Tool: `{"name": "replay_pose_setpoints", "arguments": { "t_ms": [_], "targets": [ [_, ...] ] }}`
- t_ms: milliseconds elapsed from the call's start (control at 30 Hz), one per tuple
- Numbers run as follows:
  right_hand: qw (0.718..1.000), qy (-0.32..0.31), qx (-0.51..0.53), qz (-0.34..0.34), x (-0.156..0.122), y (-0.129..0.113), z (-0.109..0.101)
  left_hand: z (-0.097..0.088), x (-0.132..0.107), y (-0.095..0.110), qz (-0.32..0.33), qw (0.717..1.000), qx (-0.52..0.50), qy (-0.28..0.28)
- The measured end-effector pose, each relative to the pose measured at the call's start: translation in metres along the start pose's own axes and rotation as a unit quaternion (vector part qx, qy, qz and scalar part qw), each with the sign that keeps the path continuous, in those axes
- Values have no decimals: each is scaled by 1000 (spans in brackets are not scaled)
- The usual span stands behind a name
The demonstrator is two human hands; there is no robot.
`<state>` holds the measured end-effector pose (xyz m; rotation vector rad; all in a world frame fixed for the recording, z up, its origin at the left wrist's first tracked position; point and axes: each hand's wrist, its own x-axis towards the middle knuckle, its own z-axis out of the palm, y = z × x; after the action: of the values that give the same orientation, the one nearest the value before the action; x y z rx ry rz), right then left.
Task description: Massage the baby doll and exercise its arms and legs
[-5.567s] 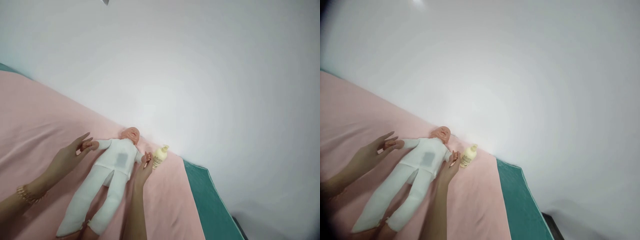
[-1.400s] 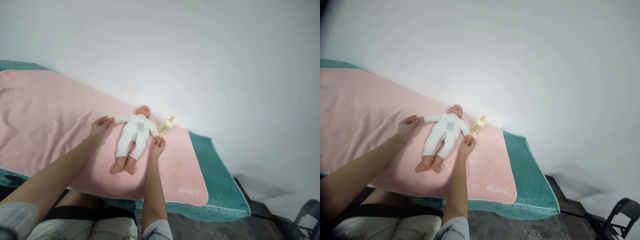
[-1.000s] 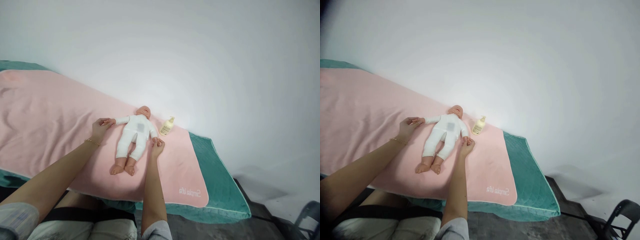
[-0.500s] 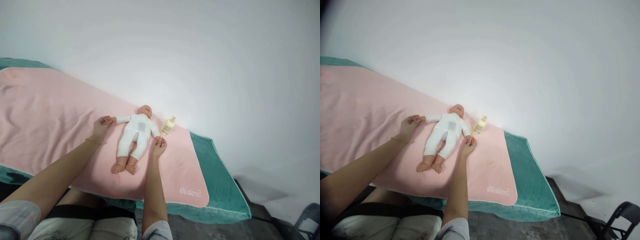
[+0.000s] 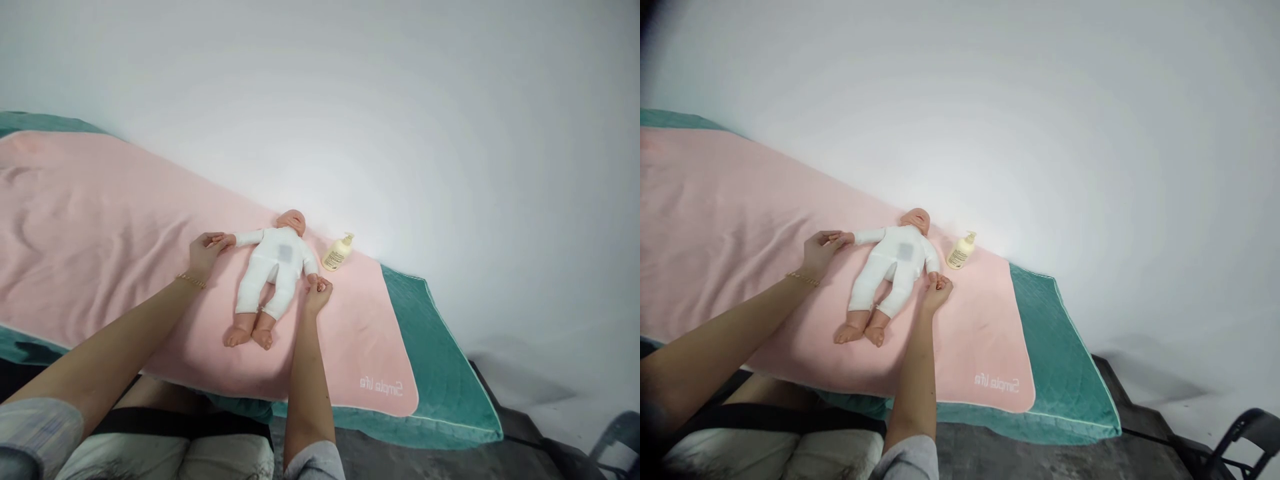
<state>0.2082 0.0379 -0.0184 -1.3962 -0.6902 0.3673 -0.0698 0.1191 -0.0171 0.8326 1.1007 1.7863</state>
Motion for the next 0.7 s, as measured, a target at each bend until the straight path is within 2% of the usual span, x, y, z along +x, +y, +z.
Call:
{"name": "replay_pose_setpoints", "arguments": {
  "t_ms": [400,700],
  "targets": [
    [1000,19,5,-22,7,3,-1,-1,4,1,-8,1000,9,21],
    [1000,6,11,-27,11,13,1,-4,7,-4,-10,1000,-9,-3]
  ]
}}
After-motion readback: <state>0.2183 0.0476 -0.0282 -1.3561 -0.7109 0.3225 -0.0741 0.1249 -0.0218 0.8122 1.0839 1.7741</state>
